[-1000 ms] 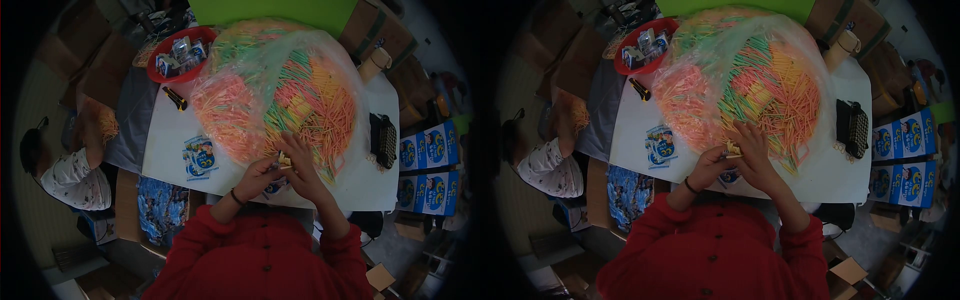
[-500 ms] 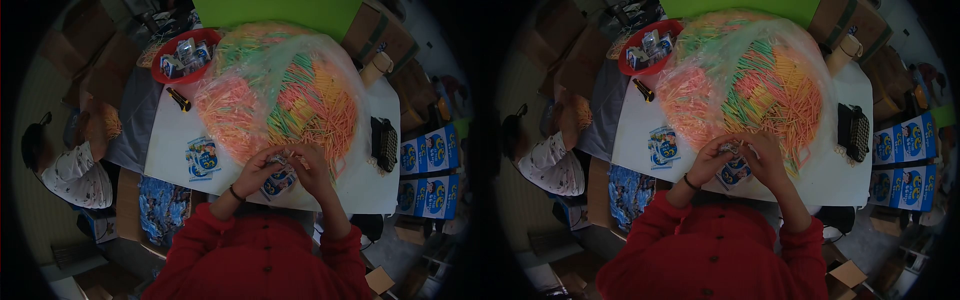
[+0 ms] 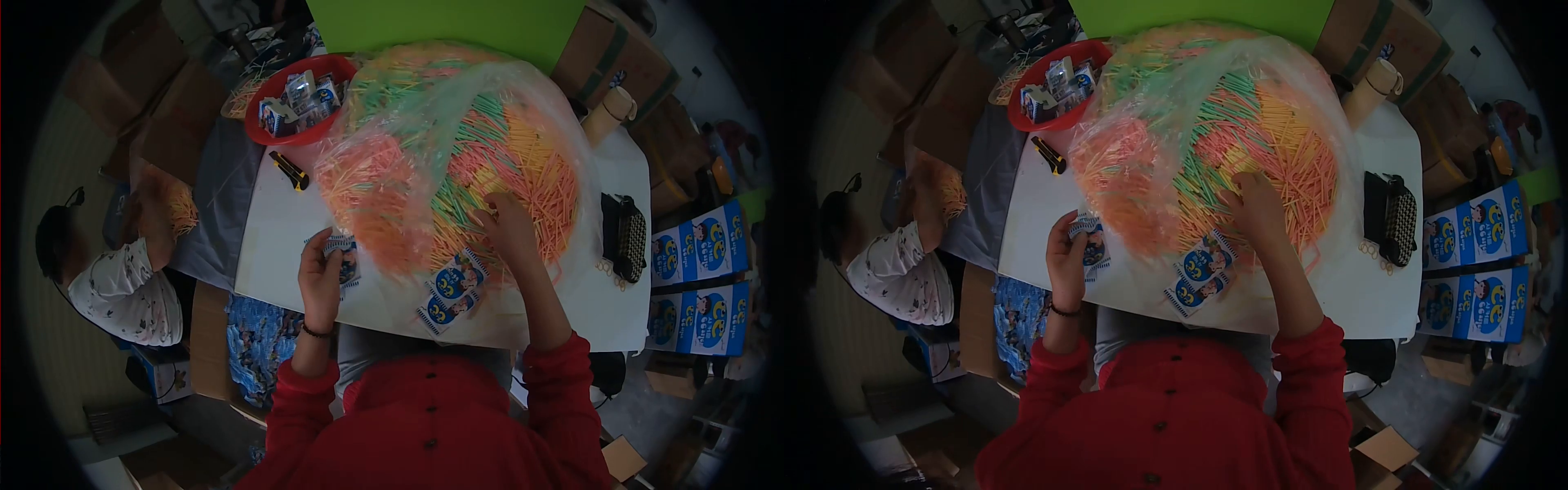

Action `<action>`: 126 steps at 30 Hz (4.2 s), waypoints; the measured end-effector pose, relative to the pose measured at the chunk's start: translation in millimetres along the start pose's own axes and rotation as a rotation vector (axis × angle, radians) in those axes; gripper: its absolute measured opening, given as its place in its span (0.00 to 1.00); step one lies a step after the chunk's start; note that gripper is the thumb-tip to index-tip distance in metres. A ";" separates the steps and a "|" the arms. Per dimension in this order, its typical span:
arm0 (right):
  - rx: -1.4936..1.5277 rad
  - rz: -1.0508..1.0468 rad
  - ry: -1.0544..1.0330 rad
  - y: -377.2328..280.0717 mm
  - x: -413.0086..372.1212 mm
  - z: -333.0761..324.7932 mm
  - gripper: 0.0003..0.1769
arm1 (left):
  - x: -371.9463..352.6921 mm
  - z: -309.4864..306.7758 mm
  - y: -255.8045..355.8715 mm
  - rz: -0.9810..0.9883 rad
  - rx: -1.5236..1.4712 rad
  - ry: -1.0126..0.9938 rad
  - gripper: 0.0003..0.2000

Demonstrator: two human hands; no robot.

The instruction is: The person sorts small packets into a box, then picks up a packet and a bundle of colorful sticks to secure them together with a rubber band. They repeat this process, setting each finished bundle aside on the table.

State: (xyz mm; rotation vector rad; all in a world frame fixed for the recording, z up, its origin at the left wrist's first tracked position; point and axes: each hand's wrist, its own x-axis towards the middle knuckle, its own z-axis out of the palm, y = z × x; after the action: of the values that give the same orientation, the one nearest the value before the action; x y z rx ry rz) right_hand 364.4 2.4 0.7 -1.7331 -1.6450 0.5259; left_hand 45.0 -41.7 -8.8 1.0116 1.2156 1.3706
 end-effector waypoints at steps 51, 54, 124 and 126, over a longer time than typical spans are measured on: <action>0.636 0.247 0.329 71.1 -89.6 -25.6 0.15 | -23.4 98.1 -47.2 -0.636 -0.668 -0.577 0.13; 0.850 0.258 0.441 76.6 -86.2 -27.3 0.15 | -31.3 99.3 -53.4 -0.627 -0.523 -0.585 0.12; 1.245 0.037 -0.142 -44.0 -89.2 -15.6 0.08 | -44.4 93.8 -33.3 -0.055 0.104 -0.798 0.11; 1.297 0.045 -0.082 -48.3 -88.1 -19.7 0.09 | -42.9 92.8 -37.1 -0.069 0.109 -0.807 0.10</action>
State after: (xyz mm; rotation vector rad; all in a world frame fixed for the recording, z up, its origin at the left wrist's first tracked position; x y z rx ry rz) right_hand 333.6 -89.4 34.4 -0.7509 -0.8655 1.3092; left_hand 147.6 -70.4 -30.9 1.3975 0.7017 0.7092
